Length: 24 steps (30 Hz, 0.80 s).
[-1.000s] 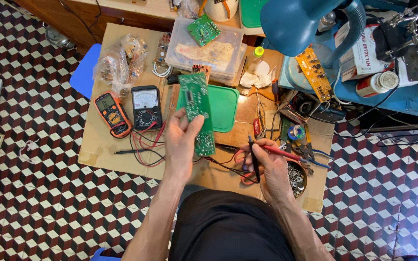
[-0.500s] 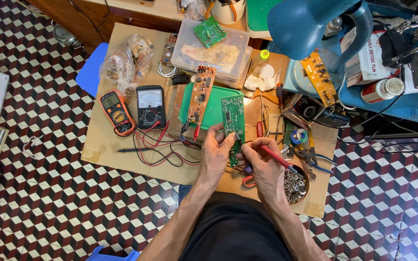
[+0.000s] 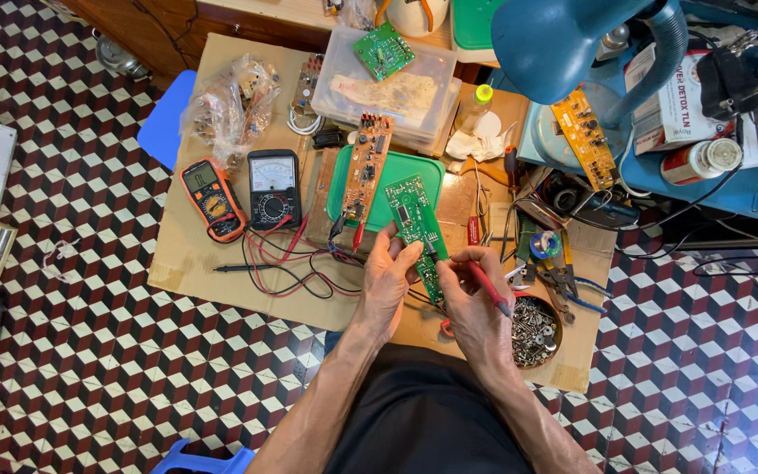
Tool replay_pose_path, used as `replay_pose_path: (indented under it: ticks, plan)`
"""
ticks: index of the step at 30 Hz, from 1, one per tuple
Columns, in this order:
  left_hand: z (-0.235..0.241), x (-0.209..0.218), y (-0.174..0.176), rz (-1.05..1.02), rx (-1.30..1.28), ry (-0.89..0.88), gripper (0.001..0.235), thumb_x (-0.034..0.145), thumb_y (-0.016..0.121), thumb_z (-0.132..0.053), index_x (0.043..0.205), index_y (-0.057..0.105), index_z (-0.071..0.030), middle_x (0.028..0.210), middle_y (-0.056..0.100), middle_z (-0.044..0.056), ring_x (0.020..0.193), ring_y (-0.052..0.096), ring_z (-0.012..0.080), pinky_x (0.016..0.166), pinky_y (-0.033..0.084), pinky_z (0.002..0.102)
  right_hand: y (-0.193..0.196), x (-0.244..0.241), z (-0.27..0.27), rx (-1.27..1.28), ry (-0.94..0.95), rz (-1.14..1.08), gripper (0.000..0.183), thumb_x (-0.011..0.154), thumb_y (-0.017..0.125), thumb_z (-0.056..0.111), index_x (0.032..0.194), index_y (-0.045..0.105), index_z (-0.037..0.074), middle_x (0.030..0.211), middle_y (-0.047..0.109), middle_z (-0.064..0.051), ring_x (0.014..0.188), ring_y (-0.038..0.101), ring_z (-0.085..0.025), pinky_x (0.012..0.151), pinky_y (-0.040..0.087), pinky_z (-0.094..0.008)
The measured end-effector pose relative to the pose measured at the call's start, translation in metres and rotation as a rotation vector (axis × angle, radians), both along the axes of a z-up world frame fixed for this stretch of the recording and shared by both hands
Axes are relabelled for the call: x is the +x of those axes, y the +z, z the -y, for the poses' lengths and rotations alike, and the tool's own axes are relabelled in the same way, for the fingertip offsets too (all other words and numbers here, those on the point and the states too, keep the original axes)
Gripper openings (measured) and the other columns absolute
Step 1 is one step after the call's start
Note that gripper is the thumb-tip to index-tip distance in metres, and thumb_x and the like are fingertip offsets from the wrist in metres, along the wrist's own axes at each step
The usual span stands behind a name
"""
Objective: The person uses a multimeter to test multiple circuit boards on a workbench. They probe various points on the boards with the multimeter leads, flip the boards over, and handle them one at a time. The person also places a board into a plastic bag and retrieves another from a container.
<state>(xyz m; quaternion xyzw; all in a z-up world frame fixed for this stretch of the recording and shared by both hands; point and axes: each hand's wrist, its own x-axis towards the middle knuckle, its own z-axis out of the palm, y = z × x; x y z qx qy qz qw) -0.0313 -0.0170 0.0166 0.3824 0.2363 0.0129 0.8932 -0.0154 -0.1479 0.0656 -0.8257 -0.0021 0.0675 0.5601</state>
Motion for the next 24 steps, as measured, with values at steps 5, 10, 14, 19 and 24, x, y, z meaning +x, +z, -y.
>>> replay_pose_path:
  ticks: [5, 10, 14, 19, 24]
  plan:
    - [0.000, 0.000, 0.000, 0.004, 0.004, -0.004, 0.054, 0.100, 0.060, -0.010, 0.150, 0.040, -0.004, 0.123, 0.064, 0.006, 0.102, 0.063, 0.0099, 0.086, 0.052, 0.026, 0.014, -0.001, -0.005, 0.008, 0.017, -0.175, 0.021, 0.093, 0.072, 0.014, 0.107, 0.060, 0.005, 0.073, 0.065, -0.004, 0.054, 0.057, -0.008, 0.039, 0.049, -0.026]
    - [0.001, 0.000, -0.003, 0.051, -0.063, -0.025, 0.055, 0.101, 0.058, -0.009, 0.152, 0.039, -0.002, 0.124, 0.064, 0.006, 0.106, 0.063, 0.0091, 0.093, 0.051, 0.024, 0.008, 0.001, -0.003, -0.061, 0.114, -0.006, 0.022, 0.093, 0.072, 0.014, 0.108, 0.059, 0.004, 0.077, 0.067, -0.004, 0.058, 0.062, -0.007, 0.045, 0.051, -0.025]
    - [0.002, 0.002, -0.006, 0.003, -0.086, -0.016, 0.049, 0.101, 0.057, -0.009, 0.147, 0.045, -0.001, 0.122, 0.065, 0.006, 0.106, 0.065, 0.0117, 0.096, 0.054, 0.028, 0.003, 0.002, -0.001, -0.061, 0.056, -0.032, 0.021, 0.093, 0.073, 0.013, 0.107, 0.060, 0.004, 0.076, 0.067, -0.004, 0.061, 0.061, -0.007, 0.051, 0.051, -0.025]
    - [0.000, 0.001, -0.010, -0.061, -0.069, 0.014, 0.046, 0.100, 0.059, -0.010, 0.144, 0.051, -0.003, 0.118, 0.065, 0.005, 0.104, 0.065, 0.0119, 0.094, 0.054, 0.031, 0.004, 0.004, 0.001, -0.043, 0.007, -0.092, 0.020, 0.094, 0.072, 0.014, 0.107, 0.060, 0.005, 0.074, 0.067, -0.003, 0.062, 0.061, -0.006, 0.052, 0.051, -0.023]
    - [0.000, 0.000, -0.020, -0.053, -0.158, 0.012, 0.042, 0.099, 0.060, -0.009, 0.141, 0.053, -0.004, 0.117, 0.067, 0.005, 0.103, 0.067, 0.0122, 0.096, 0.056, 0.032, 0.005, 0.003, 0.001, -0.044, -0.014, -0.170, 0.020, 0.093, 0.072, 0.013, 0.107, 0.060, 0.005, 0.074, 0.066, -0.003, 0.061, 0.060, -0.007, 0.050, 0.052, -0.024]
